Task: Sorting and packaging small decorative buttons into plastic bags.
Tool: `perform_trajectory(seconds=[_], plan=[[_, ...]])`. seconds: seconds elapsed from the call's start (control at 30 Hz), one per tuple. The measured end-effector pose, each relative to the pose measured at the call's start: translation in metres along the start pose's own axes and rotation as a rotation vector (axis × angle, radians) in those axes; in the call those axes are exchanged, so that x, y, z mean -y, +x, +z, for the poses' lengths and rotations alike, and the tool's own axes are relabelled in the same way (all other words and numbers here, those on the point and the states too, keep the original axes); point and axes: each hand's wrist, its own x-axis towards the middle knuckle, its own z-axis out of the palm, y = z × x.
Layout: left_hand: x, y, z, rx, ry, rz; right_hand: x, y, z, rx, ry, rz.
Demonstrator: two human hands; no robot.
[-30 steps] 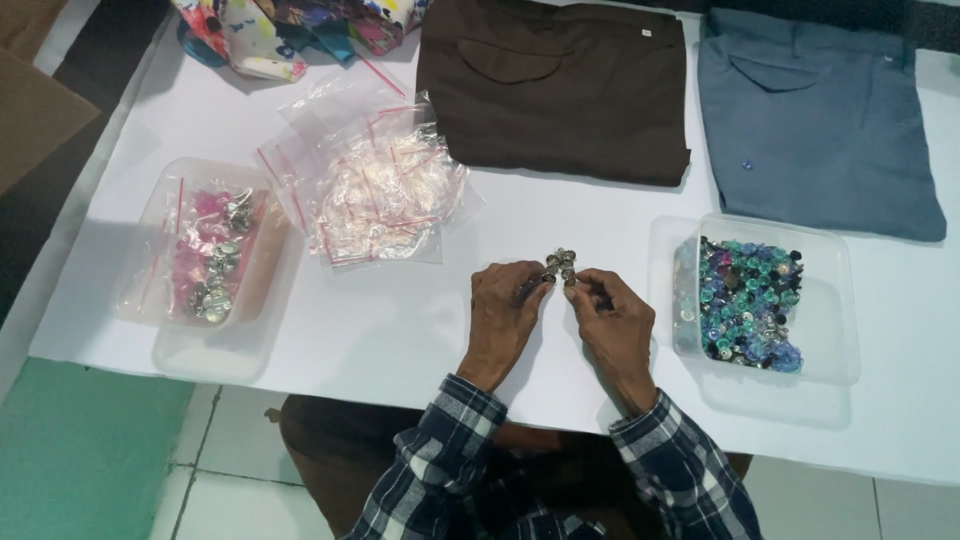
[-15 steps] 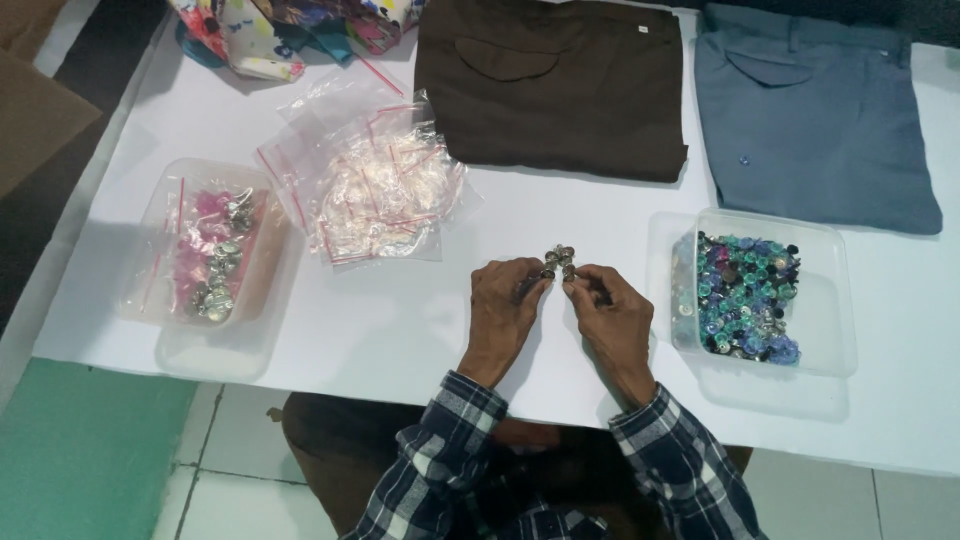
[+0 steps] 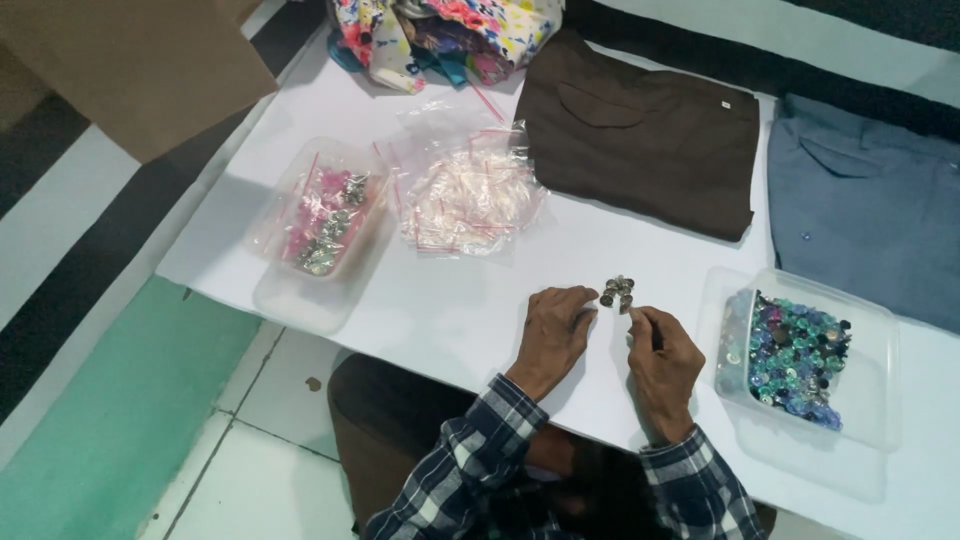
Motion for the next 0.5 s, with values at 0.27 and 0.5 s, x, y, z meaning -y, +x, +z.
perform_trajectory(seconds=[0.27, 0.5], plan=[[0.024, 0.036, -0.046, -0.235, 0.517, 0.139, 0.028, -0.003, 0.063, -0.002, -0.153, -0.442], [0.063, 0.063, -0.073, -0.224, 0.787, 0.037, 0.051, 0.054, 0.162, 0.108, -0.511, -0.218]])
